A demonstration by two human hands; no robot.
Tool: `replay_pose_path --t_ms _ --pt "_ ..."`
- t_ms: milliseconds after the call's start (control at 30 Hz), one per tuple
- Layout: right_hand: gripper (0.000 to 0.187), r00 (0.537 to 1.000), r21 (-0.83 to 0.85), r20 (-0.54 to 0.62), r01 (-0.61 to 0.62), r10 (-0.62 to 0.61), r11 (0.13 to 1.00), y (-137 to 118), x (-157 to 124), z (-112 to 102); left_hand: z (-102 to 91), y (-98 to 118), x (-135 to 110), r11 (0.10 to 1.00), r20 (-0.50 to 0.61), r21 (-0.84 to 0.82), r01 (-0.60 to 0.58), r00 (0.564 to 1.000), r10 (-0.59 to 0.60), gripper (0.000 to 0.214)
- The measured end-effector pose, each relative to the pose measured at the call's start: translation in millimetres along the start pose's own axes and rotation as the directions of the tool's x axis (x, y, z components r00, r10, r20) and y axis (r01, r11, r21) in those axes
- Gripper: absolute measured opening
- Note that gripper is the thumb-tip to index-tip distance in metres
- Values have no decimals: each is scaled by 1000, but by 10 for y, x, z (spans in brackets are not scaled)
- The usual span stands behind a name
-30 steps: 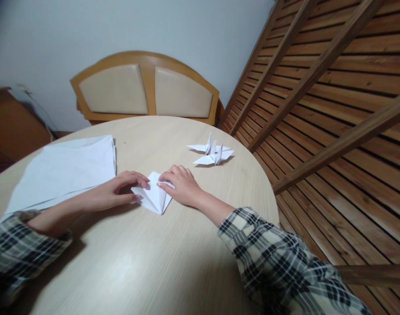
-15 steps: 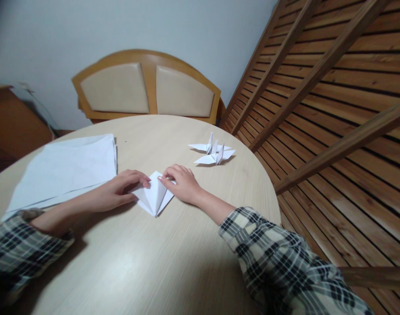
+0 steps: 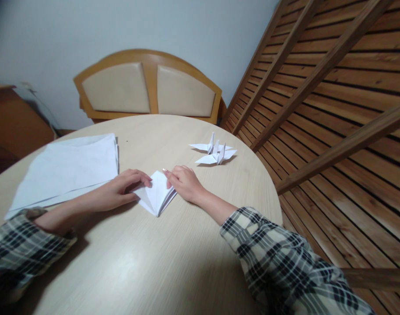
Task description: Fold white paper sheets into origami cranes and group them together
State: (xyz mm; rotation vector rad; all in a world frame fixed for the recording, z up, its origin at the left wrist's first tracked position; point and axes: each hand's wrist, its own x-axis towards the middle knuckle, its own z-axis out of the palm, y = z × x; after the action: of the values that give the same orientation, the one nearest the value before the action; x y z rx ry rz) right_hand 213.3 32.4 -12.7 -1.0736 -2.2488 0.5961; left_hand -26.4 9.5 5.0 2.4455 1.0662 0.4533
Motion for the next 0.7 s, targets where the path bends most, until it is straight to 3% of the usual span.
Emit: replay_pose_path --t_ms 200,400,567,700 --pt "45 1000 9 7 18 -18 1000 -26 21 -7 53 41 7 998 -87 52 41 996 -36 35" --pt "29 992 20 100 76 -77 997 -17 3 -92 97 27 12 996 -135 85 29 991 -17 35" --pt "34 963 66 241 110 -122 992 -5 -38 -251 85 47 22 996 -138 84 29 990 -17 32" --pt "56 946 64 308 89 -105 994 -25 -61 -331 75 68 31 997 -142 51 55 989 -47 31"
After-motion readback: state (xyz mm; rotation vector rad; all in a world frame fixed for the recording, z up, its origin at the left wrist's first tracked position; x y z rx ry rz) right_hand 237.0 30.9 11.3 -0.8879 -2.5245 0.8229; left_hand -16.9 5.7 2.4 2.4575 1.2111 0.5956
